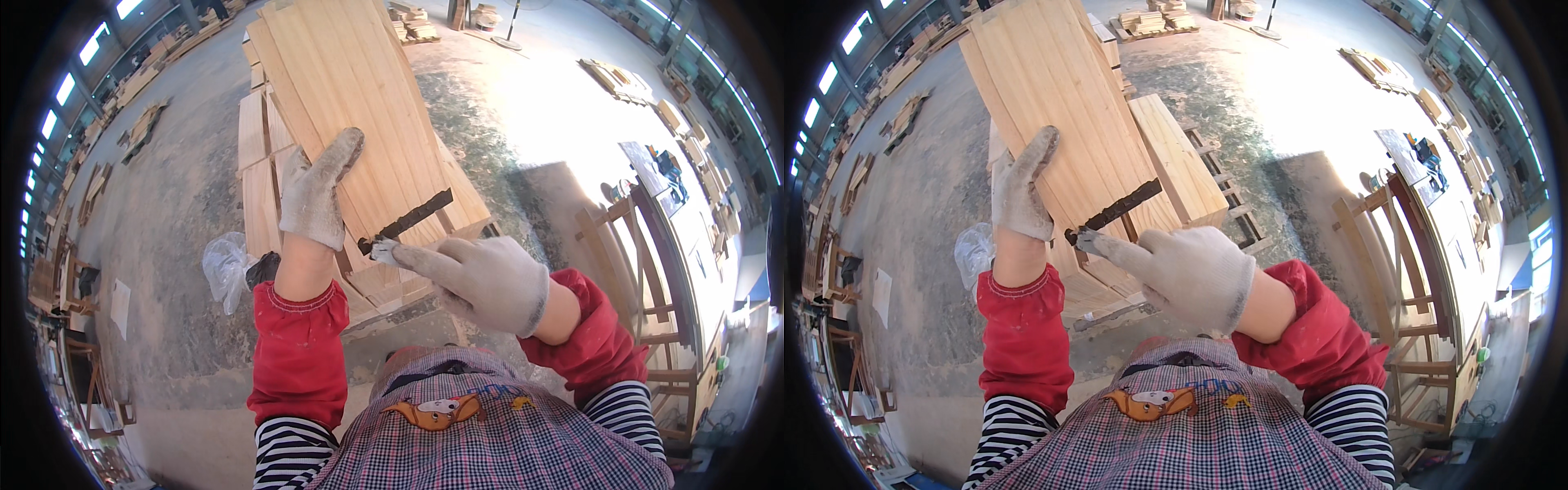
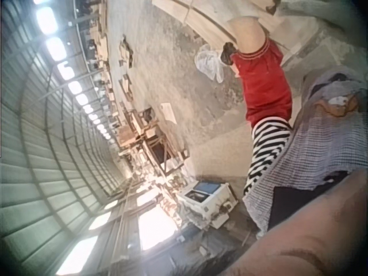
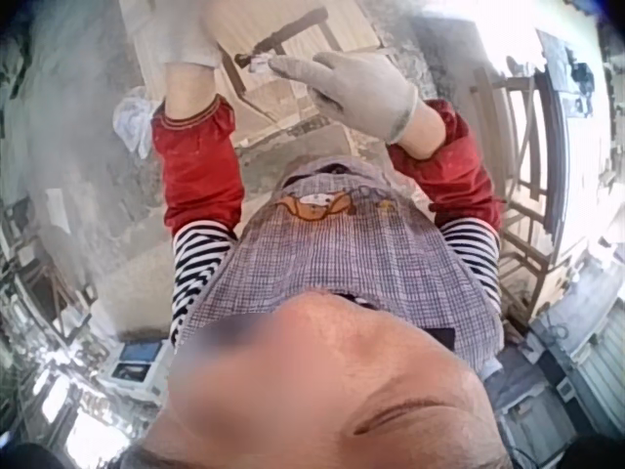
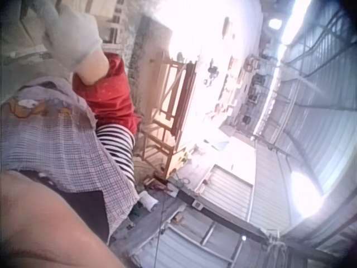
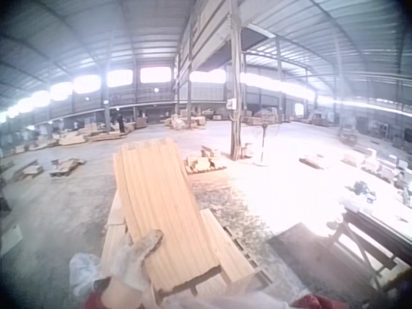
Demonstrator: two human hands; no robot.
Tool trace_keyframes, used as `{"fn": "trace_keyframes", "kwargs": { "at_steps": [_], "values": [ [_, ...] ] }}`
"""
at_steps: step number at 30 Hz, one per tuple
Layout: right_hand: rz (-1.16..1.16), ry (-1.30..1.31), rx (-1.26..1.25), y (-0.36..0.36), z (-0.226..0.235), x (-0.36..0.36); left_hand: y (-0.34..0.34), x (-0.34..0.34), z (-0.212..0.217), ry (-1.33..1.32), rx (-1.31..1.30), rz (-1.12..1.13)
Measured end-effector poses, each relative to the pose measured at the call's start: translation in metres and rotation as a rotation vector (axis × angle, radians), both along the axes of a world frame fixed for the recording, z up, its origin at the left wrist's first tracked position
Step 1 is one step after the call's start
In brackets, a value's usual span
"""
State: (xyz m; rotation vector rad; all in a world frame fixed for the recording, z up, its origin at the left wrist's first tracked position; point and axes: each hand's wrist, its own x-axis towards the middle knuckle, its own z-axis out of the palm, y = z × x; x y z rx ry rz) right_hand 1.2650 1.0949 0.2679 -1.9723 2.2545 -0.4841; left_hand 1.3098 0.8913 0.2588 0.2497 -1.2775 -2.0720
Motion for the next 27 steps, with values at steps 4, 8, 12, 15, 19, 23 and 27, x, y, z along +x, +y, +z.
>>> {"fn": "trace_keyframes", "kwargs": {
  "at_steps": [4,8,12,15,19,23,27],
  "values": [
    [-0.028,0.17,0.165,-0.007,0.021,-0.003,0.006,0.002,0.005,0.001,-0.001,-0.029],
    [-0.053,0.249,0.363,-0.007,0.039,-0.012,0.003,0.001,0.001,-0.005,-0.023,-0.019],
    [-0.1,0.318,0.437,0.003,0.05,-0.025,-0.001,0.001,-0.001,0.004,-0.002,-0.032],
    [-0.153,0.342,0.387,0.013,0.05,-0.039,-0.006,0.002,-0.004,-0.04,-0.012,-0.038],
    [-0.243,0.361,0.289,0.037,0.032,-0.071,0.003,0.002,0.004,0.023,0.023,-0.09],
    [-0.202,0.201,0.046,0.053,0.024,-0.066,0.007,0.004,0.006,0.021,0.026,-0.031],
    [-0.029,-0.097,-0.051,0.035,-0.005,-0.03,0.005,-0.001,-0.001,0.013,0.042,-0.04]
  ]
}}
